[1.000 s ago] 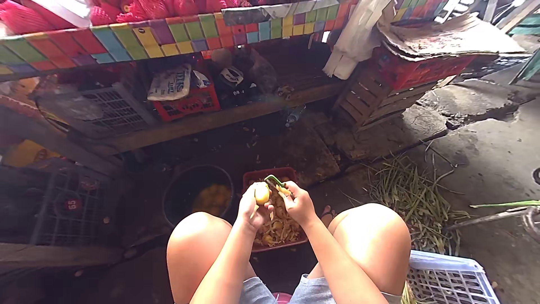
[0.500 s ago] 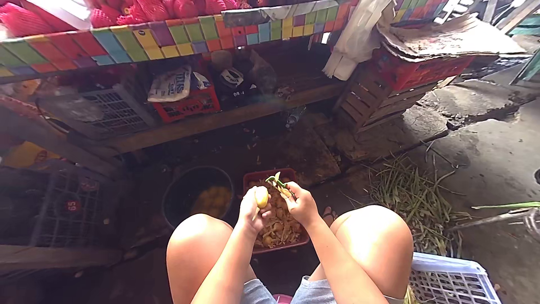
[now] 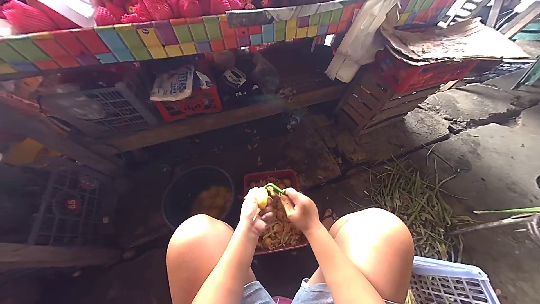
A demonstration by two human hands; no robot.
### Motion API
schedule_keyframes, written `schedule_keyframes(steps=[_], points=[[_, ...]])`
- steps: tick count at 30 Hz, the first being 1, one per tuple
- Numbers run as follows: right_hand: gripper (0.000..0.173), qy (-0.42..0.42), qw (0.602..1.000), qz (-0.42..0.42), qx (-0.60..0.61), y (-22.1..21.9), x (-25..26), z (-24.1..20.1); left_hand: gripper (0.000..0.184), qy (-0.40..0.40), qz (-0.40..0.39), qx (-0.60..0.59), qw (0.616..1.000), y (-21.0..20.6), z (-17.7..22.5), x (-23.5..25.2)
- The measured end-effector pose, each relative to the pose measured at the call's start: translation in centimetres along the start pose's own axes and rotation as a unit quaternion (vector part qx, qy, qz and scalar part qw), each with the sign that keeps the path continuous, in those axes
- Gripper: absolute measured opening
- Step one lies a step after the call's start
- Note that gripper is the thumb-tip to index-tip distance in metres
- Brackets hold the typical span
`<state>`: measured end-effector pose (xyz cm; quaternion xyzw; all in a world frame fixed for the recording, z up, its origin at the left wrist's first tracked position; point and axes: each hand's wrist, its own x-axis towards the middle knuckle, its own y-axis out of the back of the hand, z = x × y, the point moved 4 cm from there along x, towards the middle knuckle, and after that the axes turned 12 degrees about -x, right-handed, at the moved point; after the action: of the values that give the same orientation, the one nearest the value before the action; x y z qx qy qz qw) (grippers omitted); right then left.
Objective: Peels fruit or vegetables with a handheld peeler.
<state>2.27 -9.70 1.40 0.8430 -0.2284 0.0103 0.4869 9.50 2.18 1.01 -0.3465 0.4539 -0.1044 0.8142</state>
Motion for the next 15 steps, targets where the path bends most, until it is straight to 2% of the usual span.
schedule_keyframes(steps=[2, 5, 9, 13, 15], points=[[0.029, -0.032, 0.999, -0.008, 0.006, -0.1, 0.5, 1.1, 0.044, -0.001, 0.015, 0.009, 1.0, 0.0, 0.2, -0.2], [0.026, -0.003, 0.997, 0.019, 0.071, 0.2, 0.2, -0.3, 0.046, -0.004, 0.016, 0.017, 1.0, 0.1, 0.1, 0.2], [0.027, 0.035, 0.994, -0.036, 0.098, 0.2, -0.2, -1.4, 0.045, -0.016, 0.005, 0.048, 0.999, 0.0, -0.3, 0.2], [0.031, -0.03, 0.993, -0.094, 0.061, 0.2, 1.3, 0.9, 0.035, -0.034, -0.02, 0.153, 0.987, -0.4, -0.5, -0.8], [0.032, -0.063, 0.99, -0.114, 0.055, 0.0, 1.7, 1.8, 0.034, -0.042, -0.025, 0.165, 0.985, -0.6, -0.6, -1.1]])
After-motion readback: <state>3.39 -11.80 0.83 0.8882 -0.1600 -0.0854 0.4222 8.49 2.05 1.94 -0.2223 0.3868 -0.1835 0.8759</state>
